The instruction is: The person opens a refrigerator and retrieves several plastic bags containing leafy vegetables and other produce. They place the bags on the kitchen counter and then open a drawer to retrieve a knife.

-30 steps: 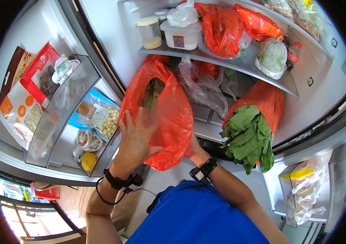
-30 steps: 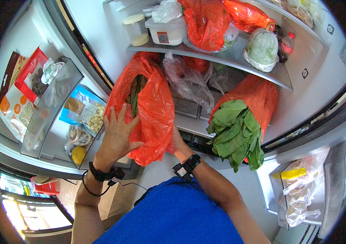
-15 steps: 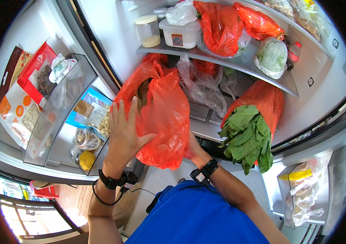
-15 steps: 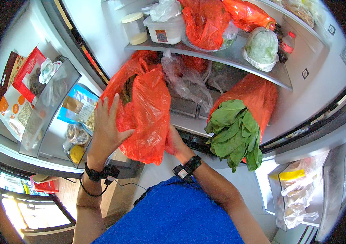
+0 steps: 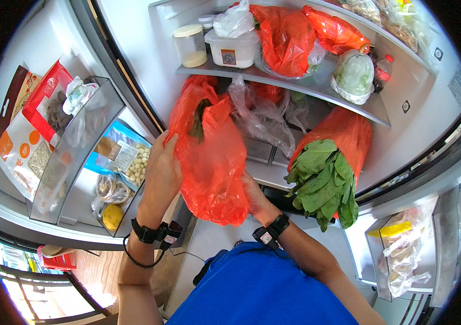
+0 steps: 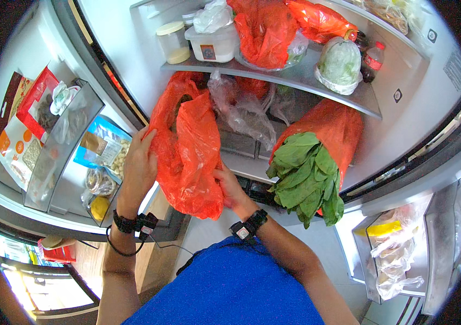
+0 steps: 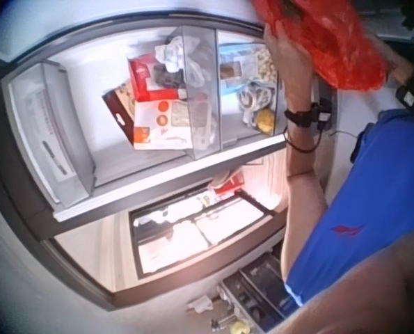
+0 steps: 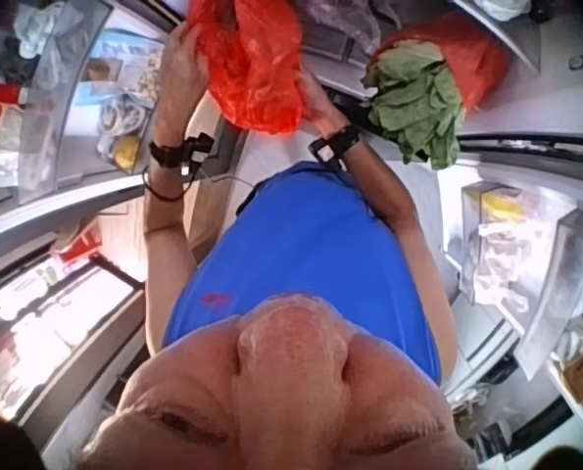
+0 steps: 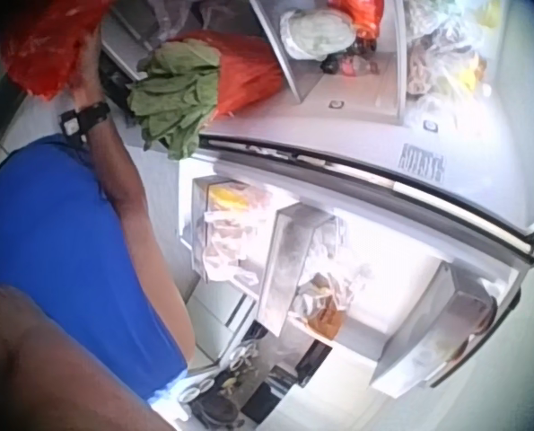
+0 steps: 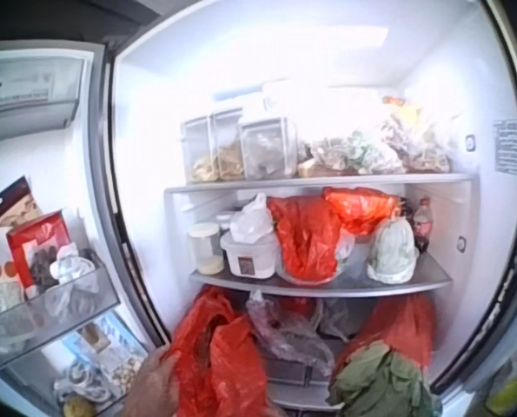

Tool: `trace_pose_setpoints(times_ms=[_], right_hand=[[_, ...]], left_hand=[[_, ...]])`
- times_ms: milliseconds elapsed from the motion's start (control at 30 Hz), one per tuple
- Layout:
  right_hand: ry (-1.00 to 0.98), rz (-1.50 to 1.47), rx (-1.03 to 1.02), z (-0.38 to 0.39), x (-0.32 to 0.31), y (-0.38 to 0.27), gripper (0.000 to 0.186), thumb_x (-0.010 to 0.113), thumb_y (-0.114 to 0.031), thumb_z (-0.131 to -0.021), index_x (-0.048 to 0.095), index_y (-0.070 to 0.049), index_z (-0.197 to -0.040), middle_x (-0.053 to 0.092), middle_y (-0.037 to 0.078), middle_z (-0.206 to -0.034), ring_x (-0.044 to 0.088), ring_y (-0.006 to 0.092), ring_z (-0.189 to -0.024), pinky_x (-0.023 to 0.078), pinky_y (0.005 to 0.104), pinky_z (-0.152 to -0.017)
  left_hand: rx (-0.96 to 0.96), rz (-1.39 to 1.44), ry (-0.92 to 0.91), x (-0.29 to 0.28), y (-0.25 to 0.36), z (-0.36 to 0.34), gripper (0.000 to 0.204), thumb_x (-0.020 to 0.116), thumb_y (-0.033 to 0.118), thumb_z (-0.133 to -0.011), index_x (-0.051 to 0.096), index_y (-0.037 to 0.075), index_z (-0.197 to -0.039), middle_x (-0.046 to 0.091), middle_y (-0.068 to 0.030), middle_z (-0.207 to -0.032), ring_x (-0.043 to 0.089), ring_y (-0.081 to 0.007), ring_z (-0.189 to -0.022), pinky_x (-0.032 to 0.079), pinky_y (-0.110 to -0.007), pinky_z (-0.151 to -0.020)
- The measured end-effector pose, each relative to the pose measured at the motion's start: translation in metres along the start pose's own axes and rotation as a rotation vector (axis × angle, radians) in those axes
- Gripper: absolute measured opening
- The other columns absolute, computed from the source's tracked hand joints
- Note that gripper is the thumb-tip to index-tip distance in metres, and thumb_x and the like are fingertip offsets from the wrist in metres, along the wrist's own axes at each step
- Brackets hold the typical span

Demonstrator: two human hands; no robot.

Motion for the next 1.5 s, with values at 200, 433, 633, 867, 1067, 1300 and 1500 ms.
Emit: trace_pose_setpoints(times_ms=[200,433,633,867,1067,1300,1500], right_hand=[[0.116,-0.063,0.036,0.0,-0.012,0.004,0.045,0.053,-0.016,-0.105,0.047,-0.007,-0.149,0.058,0.013,-0.146,0.06,0.0274,-0.131,0.051,0.0456,-0.111],[0.189,-0.176,0.082,0.008,-0.021,0.001,0.044,0.045,-0.029,-0.108,0.054,0.0,-0.14,0.06,0.017,-0.143,0.062,0.0309,-0.128,0.048,0.0479,-0.113],[0.187,-0.191,0.079,0.006,-0.034,0.007,0.045,0.043,-0.028,-0.108,0.054,0.001,-0.141,0.061,0.017,-0.144,0.061,0.031,-0.129,0.048,0.0471,-0.113],[0.194,-0.163,0.083,0.006,-0.028,0.006,0.046,0.043,-0.029,-0.108,0.053,-0.001,-0.143,0.061,0.016,-0.144,0.061,0.0296,-0.129,0.049,0.0458,-0.112],[0.003,-0.059,0.122,0.011,-0.012,0.006,0.043,0.053,-0.031,-0.107,0.055,-0.003,-0.14,0.065,0.012,-0.137,0.064,0.0241,-0.124,0.053,0.0434,-0.106],[0.106,0.106,0.112,0.025,-0.018,0.003,0.043,0.056,-0.03,-0.106,0.055,-0.003,-0.14,0.064,0.011,-0.137,0.063,0.0225,-0.123,0.054,0.0425,-0.105],[0.207,0.228,0.145,0.032,-0.027,0.008,0.044,0.058,-0.03,-0.105,0.055,-0.004,-0.141,0.064,0.01,-0.137,0.063,0.0212,-0.123,0.054,0.0418,-0.104]], left_hand=[[0.036,0.03,0.195,-0.007,-0.005,-0.002,0.06,0.053,-0.005,-0.086,0.051,-0.007,-0.146,0.051,-0.0264,-0.15,0.051,-0.0399,-0.139,0.04,-0.043,-0.117],[-0.025,0.054,0.17,-0.024,-0.005,0.004,0.074,0.057,-0.003,-0.081,0.042,-0.004,-0.154,0.044,-0.0252,-0.158,0.042,-0.038,-0.148,0.035,-0.041,-0.122],[-0.052,0.122,0.188,-0.024,-0.015,0.012,0.08,0.059,-0.003,-0.08,0.037,-0.003,-0.157,0.042,-0.0231,-0.16,0.039,-0.0345,-0.151,0.031,-0.04,-0.124],[-0.057,0.22,0.183,-0.023,-0.025,0.012,0.08,0.059,-0.004,-0.08,0.038,-0.001,-0.157,0.043,-0.0218,-0.16,0.039,-0.0335,-0.151,0.03,-0.04,-0.125],[0.127,0.223,-0.155,0.017,0.01,0.028,0.076,0.072,0.019,-0.091,0.04,0.001,-0.157,0.041,-0.0221,-0.162,0.038,-0.0341,-0.151,0.031,-0.042,-0.124],[0.032,0.387,-0.286,0.063,0.038,0.039,0.123,0.088,0.064,-0.068,0.038,-0.009,-0.154,0.036,-0.0291,-0.161,0.036,-0.0417,-0.151,0.032,-0.047,-0.123],[0.096,0.338,-0.296,0.079,0.043,0.062,0.129,0.088,0.069,-0.063,0.039,-0.01,-0.152,0.035,-0.0282,-0.161,0.033,-0.0455,-0.151,0.032,-0.048,-0.122]])
Point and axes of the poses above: each hand's wrist, its own z-axis away from the middle knuckle, its own x-axis out of the palm, y = z × x, the point moved 1 cm from there along -z, towards the middle knuckle
